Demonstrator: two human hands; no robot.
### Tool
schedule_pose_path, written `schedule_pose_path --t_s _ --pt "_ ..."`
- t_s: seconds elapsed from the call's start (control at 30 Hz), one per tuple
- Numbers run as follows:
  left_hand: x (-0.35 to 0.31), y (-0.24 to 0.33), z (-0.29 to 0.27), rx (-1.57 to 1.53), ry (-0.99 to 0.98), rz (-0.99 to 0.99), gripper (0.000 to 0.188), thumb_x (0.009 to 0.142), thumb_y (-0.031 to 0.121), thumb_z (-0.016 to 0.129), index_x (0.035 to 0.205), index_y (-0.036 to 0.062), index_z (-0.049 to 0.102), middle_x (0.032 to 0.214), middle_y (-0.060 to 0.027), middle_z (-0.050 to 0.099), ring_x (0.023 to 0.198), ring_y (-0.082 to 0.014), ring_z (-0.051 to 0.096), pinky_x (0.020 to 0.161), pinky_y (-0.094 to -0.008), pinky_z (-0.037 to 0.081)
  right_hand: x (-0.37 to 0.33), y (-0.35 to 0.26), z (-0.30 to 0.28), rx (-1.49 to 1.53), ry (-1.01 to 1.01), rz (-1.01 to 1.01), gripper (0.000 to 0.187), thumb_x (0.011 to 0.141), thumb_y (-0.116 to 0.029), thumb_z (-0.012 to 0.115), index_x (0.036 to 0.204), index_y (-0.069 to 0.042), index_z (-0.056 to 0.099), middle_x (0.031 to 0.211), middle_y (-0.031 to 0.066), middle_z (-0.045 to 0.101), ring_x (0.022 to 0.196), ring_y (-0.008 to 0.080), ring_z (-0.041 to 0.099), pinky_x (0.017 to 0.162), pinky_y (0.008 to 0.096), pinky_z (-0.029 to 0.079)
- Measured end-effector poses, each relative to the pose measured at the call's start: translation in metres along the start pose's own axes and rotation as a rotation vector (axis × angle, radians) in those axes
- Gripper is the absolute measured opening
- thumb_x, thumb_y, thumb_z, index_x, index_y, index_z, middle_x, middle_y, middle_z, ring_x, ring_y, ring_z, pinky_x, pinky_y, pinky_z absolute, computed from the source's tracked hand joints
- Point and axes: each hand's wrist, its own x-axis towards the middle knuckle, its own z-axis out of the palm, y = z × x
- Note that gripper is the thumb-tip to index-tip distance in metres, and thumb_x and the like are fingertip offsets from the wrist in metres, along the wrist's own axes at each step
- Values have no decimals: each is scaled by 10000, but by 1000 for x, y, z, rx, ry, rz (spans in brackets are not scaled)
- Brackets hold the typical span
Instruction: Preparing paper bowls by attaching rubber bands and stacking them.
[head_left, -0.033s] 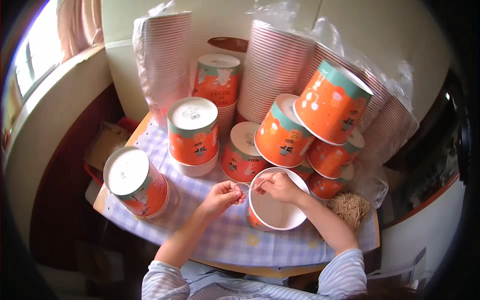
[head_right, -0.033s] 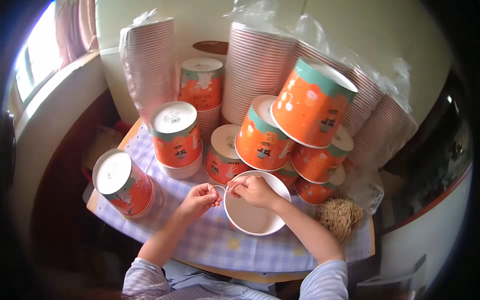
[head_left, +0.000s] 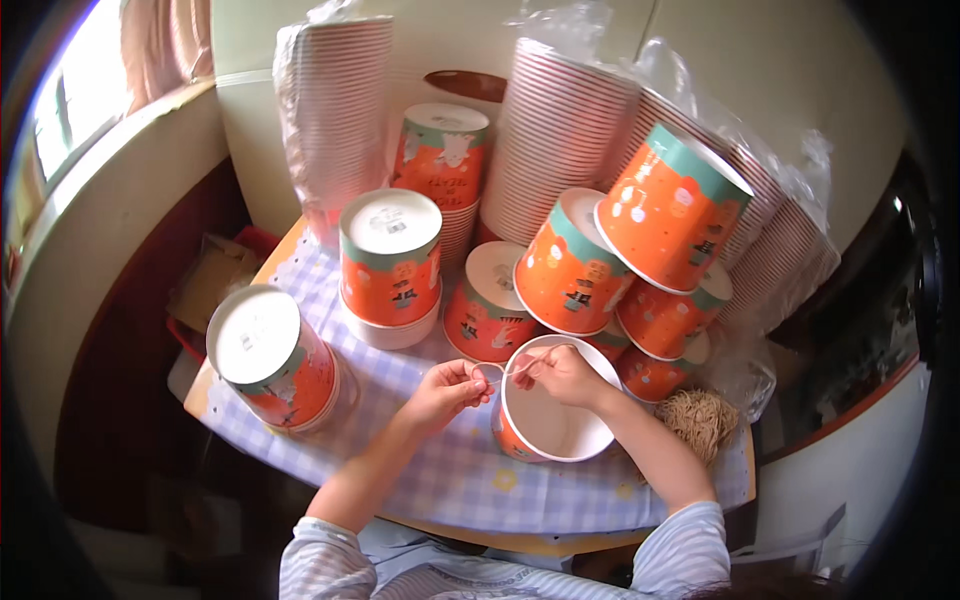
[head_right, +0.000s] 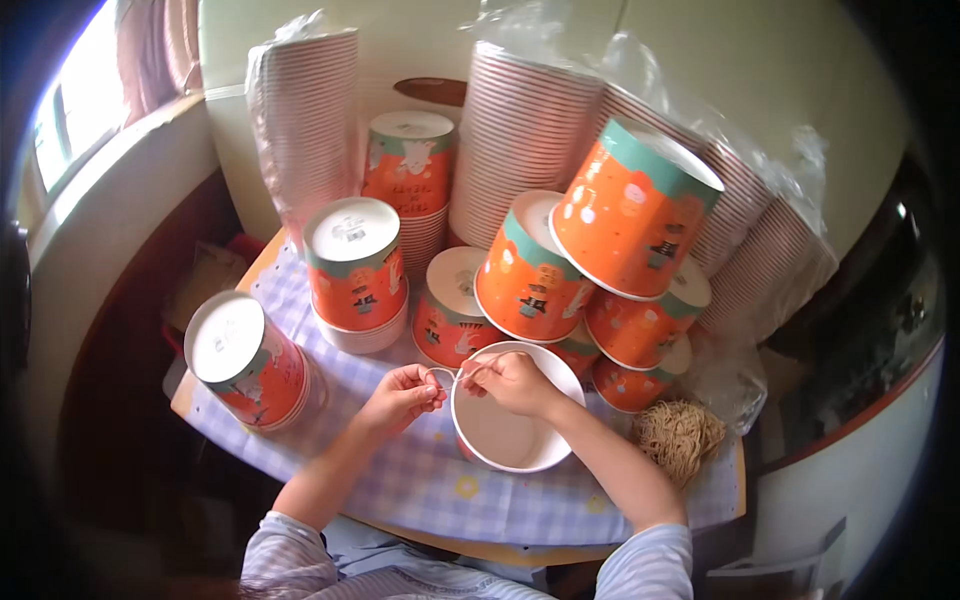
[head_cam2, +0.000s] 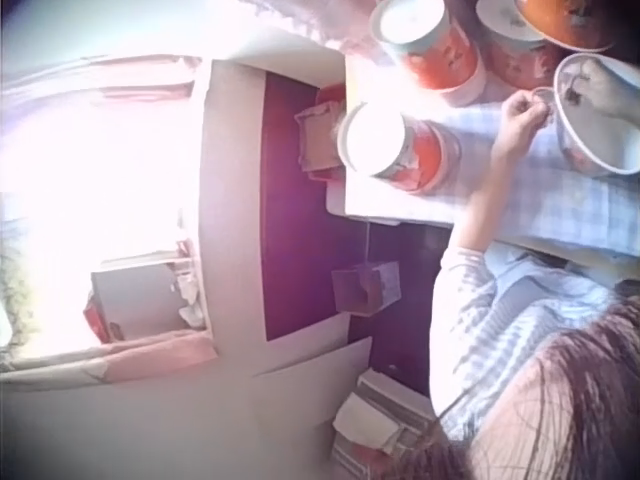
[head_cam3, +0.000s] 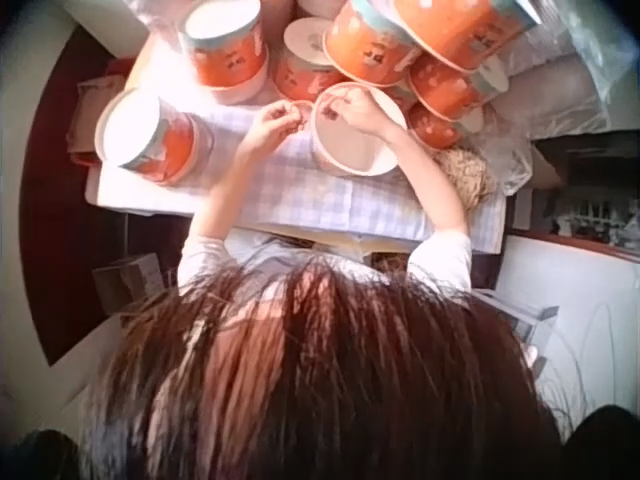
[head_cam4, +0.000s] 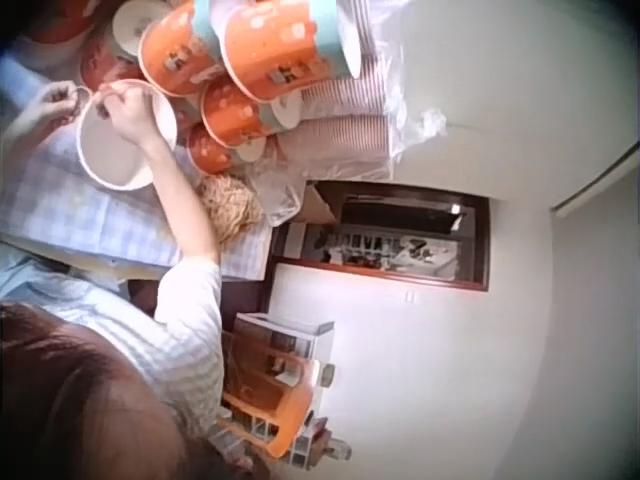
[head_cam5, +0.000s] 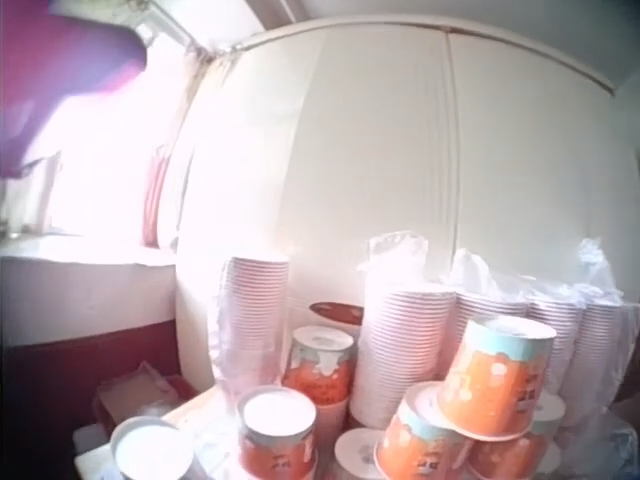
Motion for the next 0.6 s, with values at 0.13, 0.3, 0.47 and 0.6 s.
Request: schedule_pose_path --t_s 0.13,0.3,0.47,0.6 --pt "-2 -2 -1 30 40 -3 103 821 131 617 876 61 565 902 -30 617 809 -90 559 688 -222 438 0 5 2 -39 -19 25 290 924 -200 446 861 27 615 741 48 616 692 113 579 655 250 474" --pt "-3 -3 2 50 29 12 95 822 113 612 868 54 553 944 -65 619 826 -106 569 716 -236 454 -3 13 -1 12 -47 79 317 931 -257 431 910 16 591 819 51 608 788 119 564 740 259 450" --pt "1 -10 5 -121 4 65 84 811 53 610 820 51 527 955 -125 618 855 -148 605 703 -243 489 -5 8 0 59 -102 72 276 932 -247 434 935 -3 563 859 33 594 806 105 548 757 257 438" --pt "1 -14 6 -134 20 143 127 795 12 616 811 43 493 928 -139 619 833 -169 618 699 -271 509 -9 12 -5 33 -143 153 165 891 -106 441 947 -4 557 884 1 573 820 56 515 741 214 414"
